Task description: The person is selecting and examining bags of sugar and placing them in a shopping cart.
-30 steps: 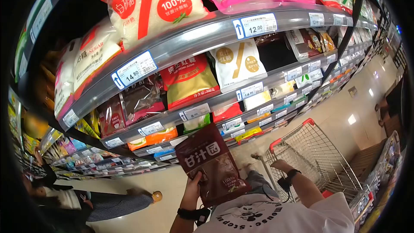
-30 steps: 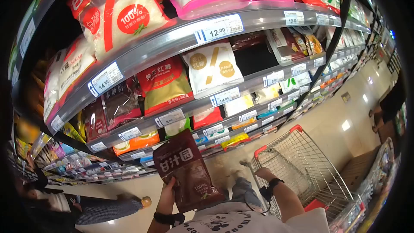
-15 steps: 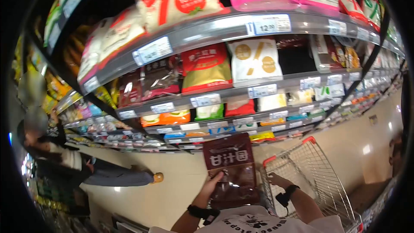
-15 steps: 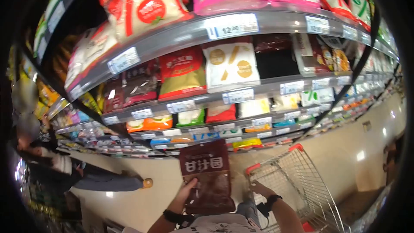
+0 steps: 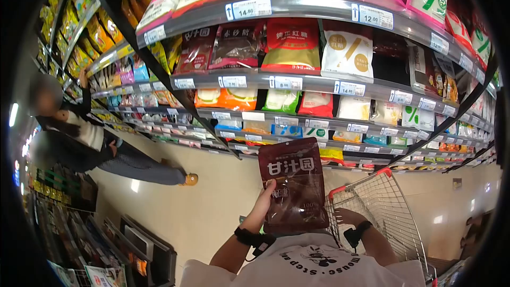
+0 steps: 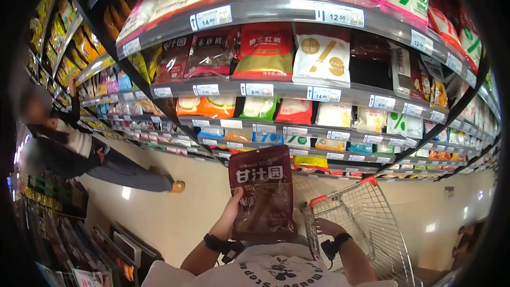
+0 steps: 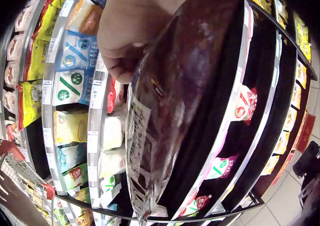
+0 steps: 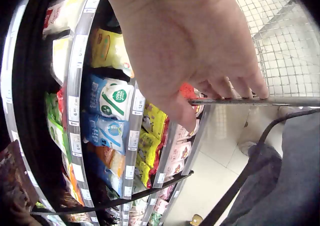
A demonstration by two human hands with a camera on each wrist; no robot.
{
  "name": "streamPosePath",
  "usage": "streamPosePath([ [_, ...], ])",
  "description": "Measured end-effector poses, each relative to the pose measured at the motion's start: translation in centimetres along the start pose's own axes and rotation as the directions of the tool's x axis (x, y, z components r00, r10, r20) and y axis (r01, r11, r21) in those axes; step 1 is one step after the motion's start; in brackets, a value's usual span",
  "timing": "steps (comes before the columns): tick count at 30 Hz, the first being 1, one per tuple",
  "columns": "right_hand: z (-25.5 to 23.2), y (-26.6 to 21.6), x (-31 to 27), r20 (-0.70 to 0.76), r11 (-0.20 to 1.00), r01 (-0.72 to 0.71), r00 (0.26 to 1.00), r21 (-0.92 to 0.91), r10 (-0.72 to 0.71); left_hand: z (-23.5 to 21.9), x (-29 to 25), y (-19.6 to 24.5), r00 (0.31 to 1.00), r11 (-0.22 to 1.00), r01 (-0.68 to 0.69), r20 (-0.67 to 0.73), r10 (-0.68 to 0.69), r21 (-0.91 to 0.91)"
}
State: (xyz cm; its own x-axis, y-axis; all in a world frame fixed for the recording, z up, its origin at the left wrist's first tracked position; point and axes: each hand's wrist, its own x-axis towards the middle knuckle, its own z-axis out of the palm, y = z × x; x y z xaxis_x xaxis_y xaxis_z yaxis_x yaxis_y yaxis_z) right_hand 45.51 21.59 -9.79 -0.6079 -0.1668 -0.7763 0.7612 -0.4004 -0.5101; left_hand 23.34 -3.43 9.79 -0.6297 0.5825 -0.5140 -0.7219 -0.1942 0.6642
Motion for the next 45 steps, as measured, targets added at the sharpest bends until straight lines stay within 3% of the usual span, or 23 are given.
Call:
streamPosePath([
  [5,-3.2,3.2,1.2,0.052,0.996,-0.03,0.998,0.085,0.026,-0.2,-0.2,-2.2,0.998,0.999,-0.042,0.035,0.042,0.005],
  [6,-3.2,3.3,1.1,0.019,0.998,-0.047,0.999,0.049,0.046,0.1,-0.2,-2.4,0.996,0.996,-0.082,0.034,0.081,0.044],
  [9,-2.1,2.1,-0.5,-0.005,0.957,-0.057,0.998,-0.285,0.058,1.6,-1.0,-3.0,0.991,0.985,-0.13,0.059,0.123,0.115],
  [11,-0.2,-1.7,-3.0,-0.117,0.9,-0.019,0.992,-0.435,-0.035,2.9,-1.8,-2.7,0.991,0.99,-0.094,0.101,0.083,0.103],
  [12,1.4,-3.7,-4.3,-0.077,0.884,0.153,0.975,-0.441,-0.207,3.1,-1.9,-2.9,0.99,0.987,-0.09,0.116,0.074,0.136],
  [14,3.3,-8.0,-5.5,0.125,0.949,0.303,0.949,-0.092,-0.291,3.5,-1.5,-3.7,0.97,0.978,-0.148,0.217,0.113,0.149],
  [16,8.2,-13.8,-11.6,0.346,0.873,0.379,0.81,0.306,-0.473,4.5,-1.5,-4.0,0.955,0.968,-0.183,0.266,0.132,0.175],
  [19,9.8,-15.4,-12.1,0.115,0.83,0.544,0.823,0.127,-0.557,6.0,-2.0,-3.7,0.952,0.951,-0.203,0.276,0.136,0.232],
  [20,10.5,-15.5,-12.1,0.08,0.841,0.53,0.839,0.108,-0.539,6.1,-1.8,-3.9,0.946,0.946,-0.212,0.295,0.136,0.245],
  [23,10.9,-15.2,-12.1,0.016,0.776,0.622,0.779,0.108,-0.627,5.9,-2.0,-4.4,0.945,0.904,-0.276,0.263,0.194,0.327],
  [24,11.2,-15.1,-11.6,-0.02,0.709,0.701,0.712,0.075,-0.702,6.1,-1.6,-4.1,0.94,0.877,-0.315,0.249,0.235,0.362],
  [27,11.4,-15.1,-11.7,-0.032,0.748,0.663,0.748,0.024,-0.662,4.6,-1.0,-4.0,0.964,0.947,-0.193,0.232,0.133,0.258],
  [28,12.4,-15.4,-11.8,-0.075,0.723,0.69,0.723,0.035,-0.687,4.2,-0.6,-4.1,0.968,0.941,-0.198,0.204,0.144,0.274],
  [32,13.3,-16.0,-9.9,-0.173,0.775,0.632,0.764,0.009,-0.622,2.4,0.2,-3.3,0.966,0.93,-0.244,0.151,0.209,0.274],
  [35,13.7,-16.7,-8.5,-0.17,0.776,0.63,0.767,0.022,-0.618,2.3,0.2,-1.3,0.957,0.925,-0.277,0.162,0.241,0.26],
  [40,15.8,-18.6,-8.3,-0.192,0.746,0.664,0.74,0.051,-0.645,1.7,0.1,0.0,0.961,0.939,-0.267,0.132,0.243,0.215],
  [43,15.7,-18.0,-7.4,-0.176,0.711,0.703,0.701,0.007,-0.691,0.5,0.6,0.1,0.964,0.967,-0.214,0.191,0.185,0.141],
  [45,16.9,-18.1,-7.3,-0.242,0.682,0.729,0.674,0.062,-0.698,0.3,0.7,-0.1,0.962,0.907,-0.249,0.195,0.191,0.339],
])
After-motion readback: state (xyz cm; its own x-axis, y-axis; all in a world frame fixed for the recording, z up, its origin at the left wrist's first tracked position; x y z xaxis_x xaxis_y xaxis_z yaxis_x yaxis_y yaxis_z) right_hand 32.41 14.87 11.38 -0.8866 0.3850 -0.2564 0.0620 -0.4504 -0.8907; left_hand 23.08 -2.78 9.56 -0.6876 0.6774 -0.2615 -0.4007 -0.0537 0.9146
